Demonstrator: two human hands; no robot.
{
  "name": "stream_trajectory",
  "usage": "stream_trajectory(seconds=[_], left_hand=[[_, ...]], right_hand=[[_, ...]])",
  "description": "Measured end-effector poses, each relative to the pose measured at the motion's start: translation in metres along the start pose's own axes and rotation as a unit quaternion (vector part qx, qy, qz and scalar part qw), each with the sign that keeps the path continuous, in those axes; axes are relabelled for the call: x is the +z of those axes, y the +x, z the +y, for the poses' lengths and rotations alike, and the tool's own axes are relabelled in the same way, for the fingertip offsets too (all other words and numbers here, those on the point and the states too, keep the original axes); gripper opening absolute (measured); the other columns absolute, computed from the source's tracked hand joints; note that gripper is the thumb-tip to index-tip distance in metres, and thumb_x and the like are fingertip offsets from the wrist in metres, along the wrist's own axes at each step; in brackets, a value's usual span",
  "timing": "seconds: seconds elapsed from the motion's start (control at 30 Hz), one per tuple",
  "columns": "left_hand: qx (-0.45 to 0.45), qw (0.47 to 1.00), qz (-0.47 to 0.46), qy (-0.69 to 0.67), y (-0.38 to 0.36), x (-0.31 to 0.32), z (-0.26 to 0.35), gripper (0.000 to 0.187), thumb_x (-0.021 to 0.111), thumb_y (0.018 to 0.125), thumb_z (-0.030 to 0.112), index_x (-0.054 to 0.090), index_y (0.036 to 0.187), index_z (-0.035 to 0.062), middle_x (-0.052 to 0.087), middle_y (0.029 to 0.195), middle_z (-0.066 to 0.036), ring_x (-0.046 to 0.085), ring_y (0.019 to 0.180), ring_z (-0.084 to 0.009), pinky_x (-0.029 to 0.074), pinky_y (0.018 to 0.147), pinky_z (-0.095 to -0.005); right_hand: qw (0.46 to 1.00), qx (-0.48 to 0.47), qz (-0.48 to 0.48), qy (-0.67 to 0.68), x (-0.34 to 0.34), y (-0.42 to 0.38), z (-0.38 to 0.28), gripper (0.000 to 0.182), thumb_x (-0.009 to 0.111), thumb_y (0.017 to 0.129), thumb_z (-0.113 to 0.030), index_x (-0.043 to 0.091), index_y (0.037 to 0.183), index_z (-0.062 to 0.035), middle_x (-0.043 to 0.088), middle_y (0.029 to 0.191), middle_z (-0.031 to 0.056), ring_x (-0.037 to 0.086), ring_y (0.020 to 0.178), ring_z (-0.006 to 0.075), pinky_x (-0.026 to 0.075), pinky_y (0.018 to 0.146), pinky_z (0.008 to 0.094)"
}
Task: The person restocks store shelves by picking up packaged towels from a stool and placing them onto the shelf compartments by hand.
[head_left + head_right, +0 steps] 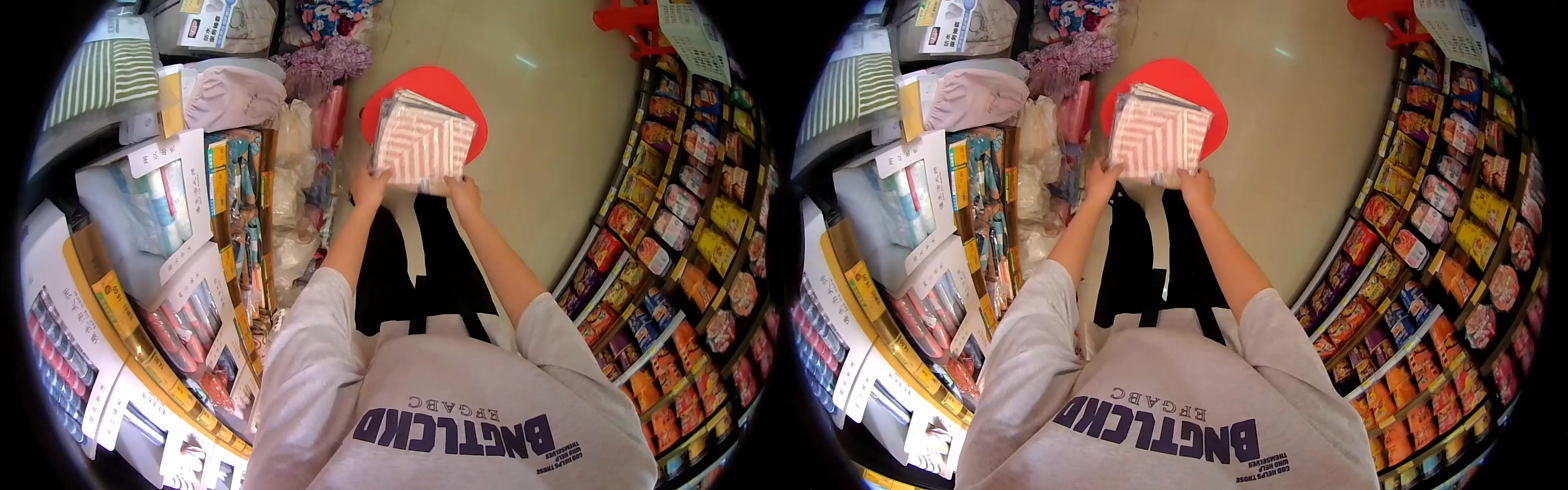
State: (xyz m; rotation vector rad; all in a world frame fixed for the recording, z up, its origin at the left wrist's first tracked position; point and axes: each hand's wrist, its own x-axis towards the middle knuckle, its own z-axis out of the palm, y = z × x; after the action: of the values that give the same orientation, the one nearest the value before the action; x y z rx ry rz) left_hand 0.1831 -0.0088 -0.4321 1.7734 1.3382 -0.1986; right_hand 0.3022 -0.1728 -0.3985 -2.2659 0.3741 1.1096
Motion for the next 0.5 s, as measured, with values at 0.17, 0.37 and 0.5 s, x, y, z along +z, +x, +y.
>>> stream_trajectory(seconds=[0.17,0.37,0.5], left_hand=[[-0.181,0.933,-0.267,-0.162,-0.032,-0.029,-0.003,0.048,0.062,0.070,0.038,0.053,0.105,0.0049,0.056,0.093,-0.004,0.051,0.082,-0.0130,0.039,0.068,-0.0241],[-0.197,0.886,-0.268,-0.323,-0.093,-0.045,0.006,0.044,0.060,0.073,0.034,0.047,0.109,0.0111,0.054,0.100,-0.002,0.050,0.088,-0.0132,0.039,0.076,-0.0285],[-0.124,0.885,-0.220,-0.392,-0.131,-0.086,0.047,0.041,0.058,0.076,0.024,0.045,0.111,0.0053,0.053,0.103,-0.005,0.051,0.094,-0.0151,0.039,0.080,-0.0288]], right_hand=[[0.977,-0.029,-0.172,0.121,-0.028,0.000,0.038,0.058,0.059,0.068,-0.033,0.044,0.113,-0.0019,0.053,0.101,0.0106,0.052,0.091,0.0236,0.043,0.075,0.0355],[0.939,0.090,-0.237,0.232,-0.070,-0.055,0.006,0.043,0.059,0.071,-0.025,0.045,0.107,-0.0055,0.055,0.096,0.0071,0.053,0.084,0.0201,0.044,0.070,0.0357],[0.902,0.038,-0.299,0.310,-0.092,-0.090,-0.022,0.042,0.057,0.073,-0.023,0.044,0.109,-0.0060,0.054,0.099,0.0065,0.052,0.087,0.0183,0.042,0.073,0.0341]])
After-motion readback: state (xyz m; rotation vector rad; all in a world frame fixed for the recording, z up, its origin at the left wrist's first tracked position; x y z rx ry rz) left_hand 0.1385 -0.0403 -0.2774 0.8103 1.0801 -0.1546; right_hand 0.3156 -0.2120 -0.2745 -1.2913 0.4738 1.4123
